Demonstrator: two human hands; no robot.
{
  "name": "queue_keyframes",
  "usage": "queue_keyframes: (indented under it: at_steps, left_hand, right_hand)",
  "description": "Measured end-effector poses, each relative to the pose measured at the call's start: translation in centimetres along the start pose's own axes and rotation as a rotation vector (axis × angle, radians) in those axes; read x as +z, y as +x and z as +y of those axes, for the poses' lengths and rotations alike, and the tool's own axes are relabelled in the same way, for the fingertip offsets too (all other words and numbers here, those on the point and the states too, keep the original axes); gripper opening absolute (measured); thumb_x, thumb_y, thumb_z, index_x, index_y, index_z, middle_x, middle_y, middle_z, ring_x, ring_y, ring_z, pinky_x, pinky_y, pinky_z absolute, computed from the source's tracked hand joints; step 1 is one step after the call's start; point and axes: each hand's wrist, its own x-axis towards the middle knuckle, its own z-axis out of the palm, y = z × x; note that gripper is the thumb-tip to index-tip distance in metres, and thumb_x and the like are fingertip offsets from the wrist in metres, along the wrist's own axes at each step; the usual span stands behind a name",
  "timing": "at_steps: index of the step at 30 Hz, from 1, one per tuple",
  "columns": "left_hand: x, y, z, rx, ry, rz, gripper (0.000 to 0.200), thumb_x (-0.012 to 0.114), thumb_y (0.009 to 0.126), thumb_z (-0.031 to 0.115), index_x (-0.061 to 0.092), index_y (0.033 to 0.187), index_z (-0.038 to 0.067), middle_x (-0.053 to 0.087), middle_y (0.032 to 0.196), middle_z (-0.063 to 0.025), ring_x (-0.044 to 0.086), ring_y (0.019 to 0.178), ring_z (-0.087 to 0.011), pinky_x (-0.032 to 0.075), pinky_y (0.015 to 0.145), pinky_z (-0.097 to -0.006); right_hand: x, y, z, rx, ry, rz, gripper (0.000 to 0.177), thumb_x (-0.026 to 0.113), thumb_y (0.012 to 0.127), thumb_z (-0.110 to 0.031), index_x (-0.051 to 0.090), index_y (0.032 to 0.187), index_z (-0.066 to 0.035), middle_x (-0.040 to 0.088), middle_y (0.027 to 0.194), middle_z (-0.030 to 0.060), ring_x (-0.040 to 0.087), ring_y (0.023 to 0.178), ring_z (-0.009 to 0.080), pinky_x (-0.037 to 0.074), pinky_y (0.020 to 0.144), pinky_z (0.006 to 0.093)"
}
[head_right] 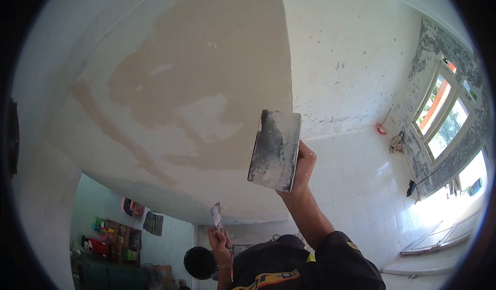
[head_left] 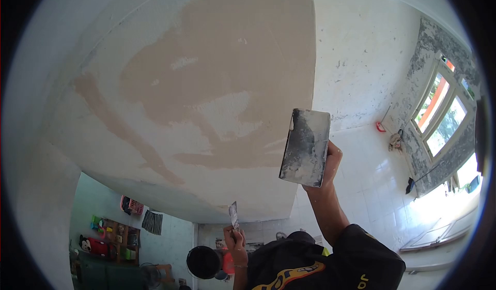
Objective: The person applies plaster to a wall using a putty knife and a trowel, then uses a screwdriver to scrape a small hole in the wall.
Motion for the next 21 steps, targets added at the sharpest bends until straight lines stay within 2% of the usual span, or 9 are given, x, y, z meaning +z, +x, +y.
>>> queue_keyframes:
  at_steps: [3,5,6,8,9,11,12,15,21]
  left_hand:
    - [1.5,-1.0,-1.6,0.021,-0.016,-0.044,0.013,0.050,0.103,0.018,0.045,0.106,0.006,0.040,0.073,0.0033,0.033,0.056,-0.0027,0.034,0.054,-0.0190]
    - [1.5,-0.1,-1.5,0.075,0.017,-0.088,0.013,0.048,0.104,0.020,0.045,0.105,0.007,0.037,0.067,0.0036,0.031,0.050,-0.0033,0.024,0.044,-0.0210]
    - [1.2,0.4,-1.3,0.082,0.009,-0.085,0.013,0.048,0.104,0.020,0.045,0.105,0.007,0.037,0.067,0.0036,0.031,0.050,-0.0033,0.024,0.044,-0.0210]
    - [0.2,1.1,-1.1,0.053,0.054,-0.083,0.015,0.048,0.104,0.021,0.045,0.104,0.007,0.039,0.066,0.0028,0.031,0.049,-0.0035,0.024,0.043,-0.0213]
    - [-0.2,1.3,-1.2,0.055,0.051,-0.082,0.015,0.048,0.104,0.021,0.045,0.104,0.007,0.039,0.066,0.0028,0.031,0.049,-0.0035,0.024,0.043,-0.0213]
    - [-0.2,1.6,-1.7,0.025,0.067,-0.089,0.016,0.048,0.104,0.022,0.045,0.106,0.007,0.043,0.066,0.0017,0.032,0.048,-0.0037,0.024,0.043,-0.0211]
    - [-0.5,1.7,-2.0,0.030,0.063,-0.092,0.016,0.048,0.104,0.022,0.045,0.106,0.007,0.043,0.066,0.0017,0.032,0.048,-0.0037,0.024,0.043,-0.0211]
    - [-1.3,1.9,-2.6,0.002,0.066,-0.056,0.017,0.049,0.104,0.024,0.045,0.107,0.008,0.046,0.068,0.0009,0.033,0.048,-0.0036,0.024,0.043,-0.0210]
    - [-1.9,2.2,-3.2,-0.023,0.105,-0.019,0.018,0.049,0.104,0.026,0.047,0.105,0.009,0.046,0.065,0.0016,0.035,0.047,-0.0037,0.023,0.040,-0.0219]
  right_hand:
    - [1.9,-0.6,-2.2,-0.073,-0.056,-0.065,0.040,0.034,0.094,-0.020,0.060,0.111,0.005,0.066,0.099,0.0147,0.069,0.083,0.0214,0.061,0.068,0.0324]
    - [3.8,0.7,-2.2,-0.378,-0.193,-0.263,0.035,0.042,0.096,-0.018,0.060,0.114,0.007,0.066,0.101,0.0138,0.067,0.088,0.0207,0.058,0.071,0.0290]
    - [5.1,1.8,-1.9,-0.378,-0.194,-0.273,0.035,0.042,0.096,-0.018,0.060,0.114,0.007,0.066,0.101,0.0138,0.067,0.088,0.0207,0.058,0.071,0.0290]
    - [8.1,4.1,-1.3,-0.782,-0.564,-0.271,0.027,0.057,0.094,-0.012,0.062,0.116,0.003,0.065,0.091,0.0081,0.063,0.075,0.0169,0.051,0.066,0.0271]
    - [9.2,4.8,-1.1,-0.783,-0.564,-0.275,0.027,0.057,0.094,-0.012,0.062,0.116,0.003,0.065,0.091,0.0081,0.063,0.075,0.0169,0.051,0.066,0.0271]
    - [11.1,6.2,-1.4,-1.214,-1.005,-0.204,0.027,0.069,0.086,-0.008,0.066,0.112,-0.001,0.062,0.084,0.0069,0.059,0.070,0.0145,0.047,0.060,0.0261]
    - [11.8,7.3,-0.8,-1.361,-0.988,-0.201,0.030,0.074,0.078,-0.006,0.070,0.108,-0.005,0.059,0.079,0.0067,0.057,0.067,0.0152,0.046,0.057,0.0274]
    - [13.4,8.9,0.5,-1.536,-1.095,-0.229,0.036,0.076,0.073,-0.002,0.070,0.108,-0.006,0.058,0.078,0.0054,0.057,0.066,0.0174,0.046,0.056,0.0289]
    - [14.3,11.2,1.7,-1.614,-1.189,-0.172,0.042,0.077,0.067,0.000,0.071,0.108,-0.009,0.055,0.077,0.0025,0.051,0.065,0.0173,0.043,0.054,0.0304]
